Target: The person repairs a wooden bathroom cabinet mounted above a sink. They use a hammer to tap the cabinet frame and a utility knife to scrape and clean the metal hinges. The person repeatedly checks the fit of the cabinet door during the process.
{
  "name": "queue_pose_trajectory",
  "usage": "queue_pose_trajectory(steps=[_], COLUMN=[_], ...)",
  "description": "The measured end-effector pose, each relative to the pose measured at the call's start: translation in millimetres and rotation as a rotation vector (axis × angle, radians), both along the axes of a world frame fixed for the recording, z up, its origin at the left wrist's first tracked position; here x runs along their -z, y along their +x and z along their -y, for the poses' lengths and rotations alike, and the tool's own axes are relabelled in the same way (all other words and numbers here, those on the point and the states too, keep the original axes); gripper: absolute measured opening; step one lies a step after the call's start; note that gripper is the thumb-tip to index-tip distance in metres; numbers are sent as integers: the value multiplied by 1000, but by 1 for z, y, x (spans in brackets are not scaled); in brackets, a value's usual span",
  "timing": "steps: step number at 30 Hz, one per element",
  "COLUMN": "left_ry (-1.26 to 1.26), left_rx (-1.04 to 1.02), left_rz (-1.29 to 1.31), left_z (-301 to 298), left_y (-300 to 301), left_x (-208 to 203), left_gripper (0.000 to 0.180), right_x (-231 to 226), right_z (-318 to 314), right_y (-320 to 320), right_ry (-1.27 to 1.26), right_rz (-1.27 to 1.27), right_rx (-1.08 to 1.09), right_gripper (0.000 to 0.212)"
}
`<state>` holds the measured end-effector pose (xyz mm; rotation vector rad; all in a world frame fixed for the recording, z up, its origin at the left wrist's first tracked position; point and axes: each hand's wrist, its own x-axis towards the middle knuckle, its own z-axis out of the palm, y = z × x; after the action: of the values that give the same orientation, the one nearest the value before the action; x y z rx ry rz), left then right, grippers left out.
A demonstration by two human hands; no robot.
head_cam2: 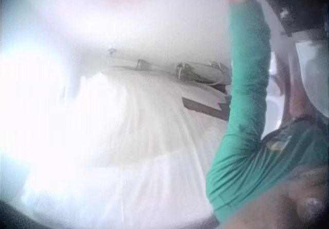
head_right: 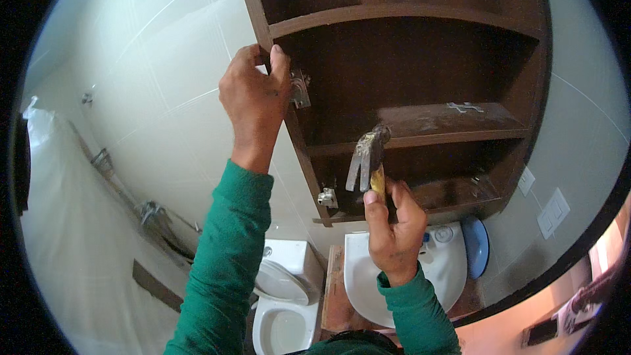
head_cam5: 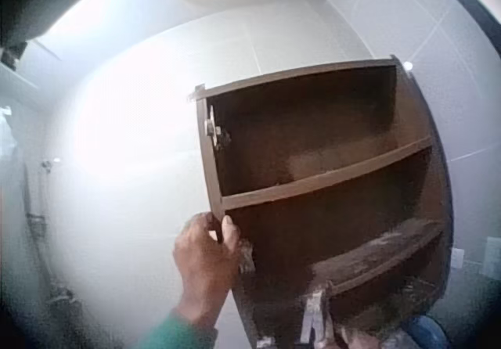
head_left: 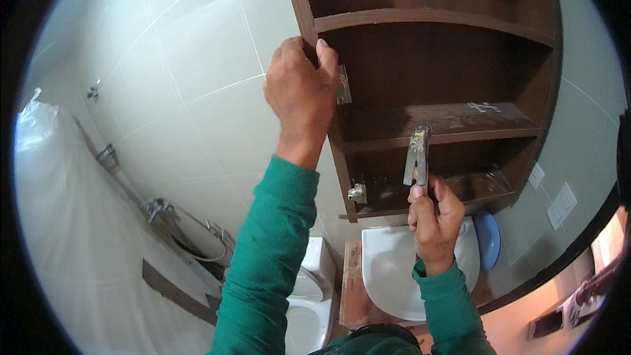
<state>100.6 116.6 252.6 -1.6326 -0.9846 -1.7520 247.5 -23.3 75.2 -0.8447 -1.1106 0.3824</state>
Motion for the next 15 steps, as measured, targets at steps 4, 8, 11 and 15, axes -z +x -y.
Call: queue_pose_trajectory(steps=[4,8,11,15], left_ry=[-51,-115,-124,-129], left_rx=[-84,-84,-47,23], left_rz=[2,-6,60,170], left_z=[0,8,11,13], left_y=[6,3,4,9], left_x=[-1,-3,0,1], left_gripper=[27,31,34,39], right_x=[13,27,33,54], right_z=[8,9,9,12], right_y=[25,55,72,98], right_ry=[-66,-119,-171,-277], right_rz=[-14,-3,19,94], right_rx=[-85,-112,-111,-106], right_gripper=[22,21,21,20])
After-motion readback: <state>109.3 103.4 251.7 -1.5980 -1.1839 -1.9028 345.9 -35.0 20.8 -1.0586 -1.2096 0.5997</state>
